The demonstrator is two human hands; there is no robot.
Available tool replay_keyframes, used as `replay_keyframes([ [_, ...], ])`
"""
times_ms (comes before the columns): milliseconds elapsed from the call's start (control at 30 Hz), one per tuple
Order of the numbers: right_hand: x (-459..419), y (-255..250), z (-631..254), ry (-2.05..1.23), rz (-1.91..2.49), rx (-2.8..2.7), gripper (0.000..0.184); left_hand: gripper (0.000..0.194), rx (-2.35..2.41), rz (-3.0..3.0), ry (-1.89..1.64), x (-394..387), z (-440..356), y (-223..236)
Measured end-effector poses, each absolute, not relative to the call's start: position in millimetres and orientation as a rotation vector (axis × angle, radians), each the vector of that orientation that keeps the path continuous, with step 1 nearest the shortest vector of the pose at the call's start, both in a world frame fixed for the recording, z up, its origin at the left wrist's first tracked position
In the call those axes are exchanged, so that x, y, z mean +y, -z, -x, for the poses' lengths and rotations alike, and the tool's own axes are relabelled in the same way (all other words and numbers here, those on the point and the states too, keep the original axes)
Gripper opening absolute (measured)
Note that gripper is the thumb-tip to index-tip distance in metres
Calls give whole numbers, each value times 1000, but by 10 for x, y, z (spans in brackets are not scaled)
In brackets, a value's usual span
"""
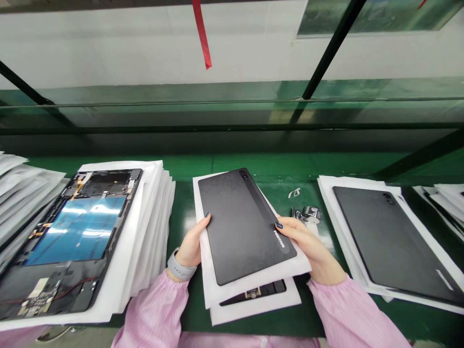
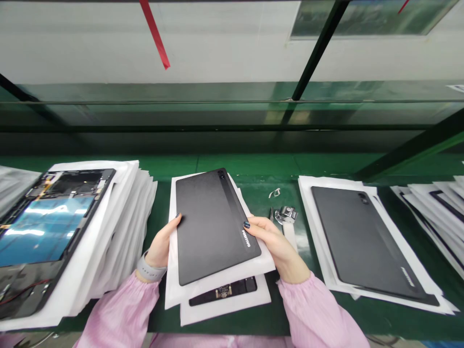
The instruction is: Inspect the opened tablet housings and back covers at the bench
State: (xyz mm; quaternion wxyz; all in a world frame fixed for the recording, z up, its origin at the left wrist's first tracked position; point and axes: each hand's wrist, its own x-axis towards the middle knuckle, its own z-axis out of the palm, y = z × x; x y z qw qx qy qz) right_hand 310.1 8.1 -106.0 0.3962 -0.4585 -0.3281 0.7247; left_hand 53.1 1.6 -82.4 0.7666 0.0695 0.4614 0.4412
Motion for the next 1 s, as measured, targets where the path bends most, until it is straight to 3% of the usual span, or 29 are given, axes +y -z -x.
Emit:
replay_keyframes([
  [267,76,956,-3069,-1850,1100,-960,33,34,987,-124,-895,21,-501,815],
  [467,67,870,-3053,-1817,990,-1090,46,25,965,-62,-844,48,-439,846],
  [867,-13,836,-3125,-1695,892,-974,36,41,937,65,-770,97,-436,772],
  [1000,-9,827,-3103,-1692,900,-950,37,37,906,78,-761,93,-411,775],
])
